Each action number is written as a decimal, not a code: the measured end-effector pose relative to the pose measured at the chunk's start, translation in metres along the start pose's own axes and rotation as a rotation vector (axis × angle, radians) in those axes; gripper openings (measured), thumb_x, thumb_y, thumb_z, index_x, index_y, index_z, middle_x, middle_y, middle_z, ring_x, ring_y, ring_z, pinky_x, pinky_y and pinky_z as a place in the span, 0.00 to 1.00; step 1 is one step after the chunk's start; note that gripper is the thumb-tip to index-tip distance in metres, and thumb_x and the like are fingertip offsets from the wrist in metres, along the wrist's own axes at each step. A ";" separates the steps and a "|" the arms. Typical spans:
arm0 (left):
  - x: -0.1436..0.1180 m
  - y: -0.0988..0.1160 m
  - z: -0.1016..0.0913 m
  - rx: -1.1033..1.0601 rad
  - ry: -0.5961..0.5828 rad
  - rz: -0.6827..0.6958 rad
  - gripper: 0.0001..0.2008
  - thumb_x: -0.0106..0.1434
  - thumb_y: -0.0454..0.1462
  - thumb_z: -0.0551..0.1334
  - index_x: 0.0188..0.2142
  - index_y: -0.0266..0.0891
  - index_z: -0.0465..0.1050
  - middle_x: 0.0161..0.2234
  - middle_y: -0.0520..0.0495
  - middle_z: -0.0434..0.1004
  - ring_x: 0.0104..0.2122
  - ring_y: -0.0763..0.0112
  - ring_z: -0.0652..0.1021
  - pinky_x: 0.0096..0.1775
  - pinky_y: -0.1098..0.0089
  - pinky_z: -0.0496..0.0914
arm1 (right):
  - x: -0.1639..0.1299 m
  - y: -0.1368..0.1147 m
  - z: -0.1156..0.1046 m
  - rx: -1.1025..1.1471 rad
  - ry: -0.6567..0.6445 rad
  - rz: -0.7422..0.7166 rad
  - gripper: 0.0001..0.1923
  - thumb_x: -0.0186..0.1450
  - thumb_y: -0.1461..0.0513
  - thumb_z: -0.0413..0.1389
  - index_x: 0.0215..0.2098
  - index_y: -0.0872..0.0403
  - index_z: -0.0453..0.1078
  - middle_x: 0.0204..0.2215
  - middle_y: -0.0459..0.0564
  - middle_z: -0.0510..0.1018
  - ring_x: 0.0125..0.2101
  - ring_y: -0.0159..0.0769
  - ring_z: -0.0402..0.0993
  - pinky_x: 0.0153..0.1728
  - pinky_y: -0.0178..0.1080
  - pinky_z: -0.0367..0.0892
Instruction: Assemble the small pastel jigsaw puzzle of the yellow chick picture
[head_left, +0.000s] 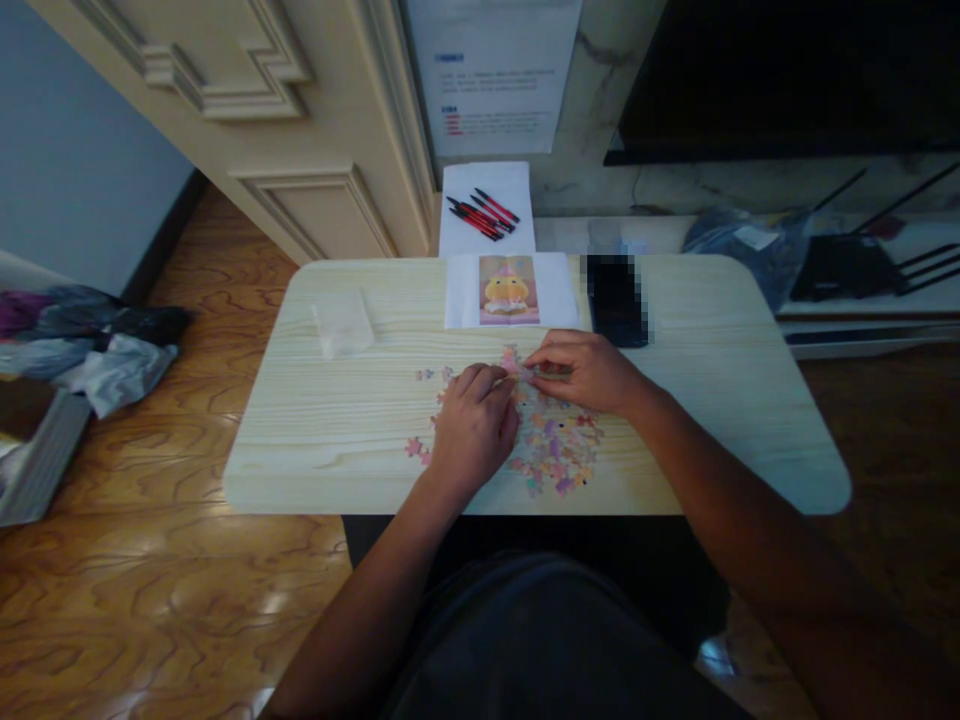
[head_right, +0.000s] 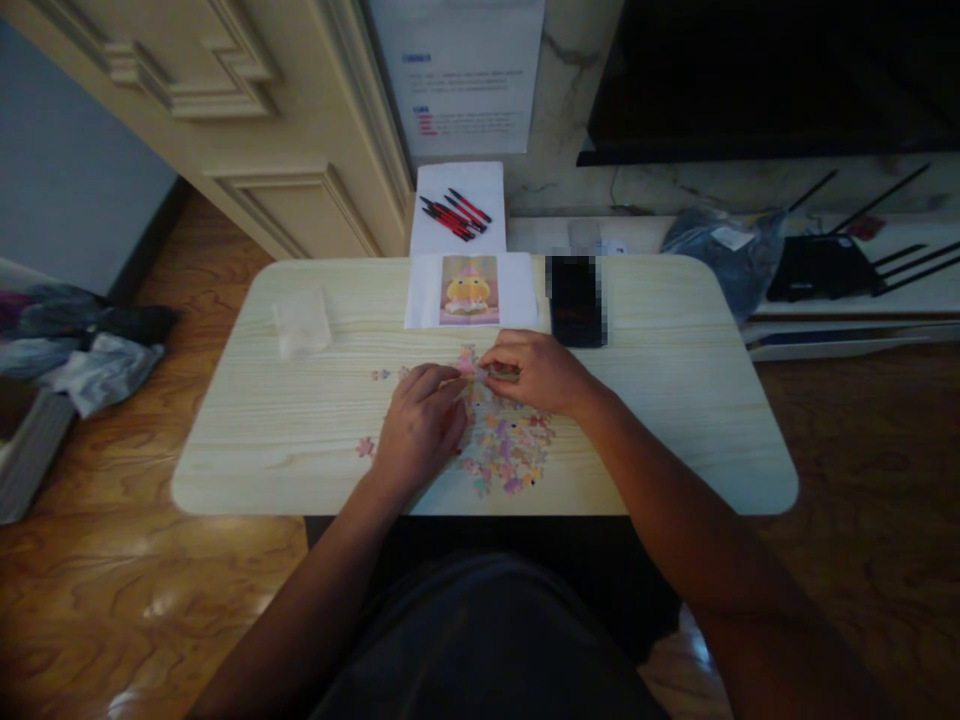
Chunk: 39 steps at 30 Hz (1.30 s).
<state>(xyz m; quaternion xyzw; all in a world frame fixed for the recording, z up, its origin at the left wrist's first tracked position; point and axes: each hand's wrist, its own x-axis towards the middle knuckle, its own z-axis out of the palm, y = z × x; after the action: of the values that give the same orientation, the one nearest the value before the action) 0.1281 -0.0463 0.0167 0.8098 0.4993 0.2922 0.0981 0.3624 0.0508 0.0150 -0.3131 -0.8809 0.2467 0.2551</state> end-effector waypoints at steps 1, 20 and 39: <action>0.000 0.000 0.000 -0.004 -0.006 -0.001 0.16 0.72 0.29 0.61 0.56 0.35 0.83 0.53 0.34 0.84 0.54 0.49 0.79 0.56 0.48 0.78 | 0.000 0.000 0.000 -0.001 -0.002 -0.002 0.07 0.71 0.60 0.68 0.47 0.51 0.86 0.39 0.52 0.85 0.40 0.42 0.81 0.43 0.43 0.74; -0.002 -0.002 0.002 -0.023 0.014 -0.015 0.17 0.71 0.29 0.61 0.56 0.36 0.83 0.53 0.34 0.83 0.55 0.48 0.79 0.57 0.47 0.78 | -0.001 0.003 0.002 -0.016 -0.019 -0.020 0.08 0.73 0.59 0.67 0.48 0.50 0.86 0.40 0.53 0.85 0.40 0.43 0.81 0.43 0.43 0.74; -0.014 -0.017 -0.022 0.091 0.048 -0.031 0.13 0.74 0.31 0.60 0.53 0.35 0.81 0.53 0.34 0.84 0.55 0.49 0.81 0.58 0.46 0.80 | -0.003 -0.006 -0.010 -0.025 -0.171 -0.023 0.07 0.71 0.57 0.69 0.42 0.52 0.83 0.34 0.48 0.81 0.33 0.36 0.75 0.38 0.39 0.66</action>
<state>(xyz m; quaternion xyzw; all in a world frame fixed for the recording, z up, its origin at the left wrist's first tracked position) 0.0982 -0.0535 0.0211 0.7985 0.5267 0.2867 0.0536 0.3683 0.0474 0.0249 -0.2839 -0.9061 0.2584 0.1776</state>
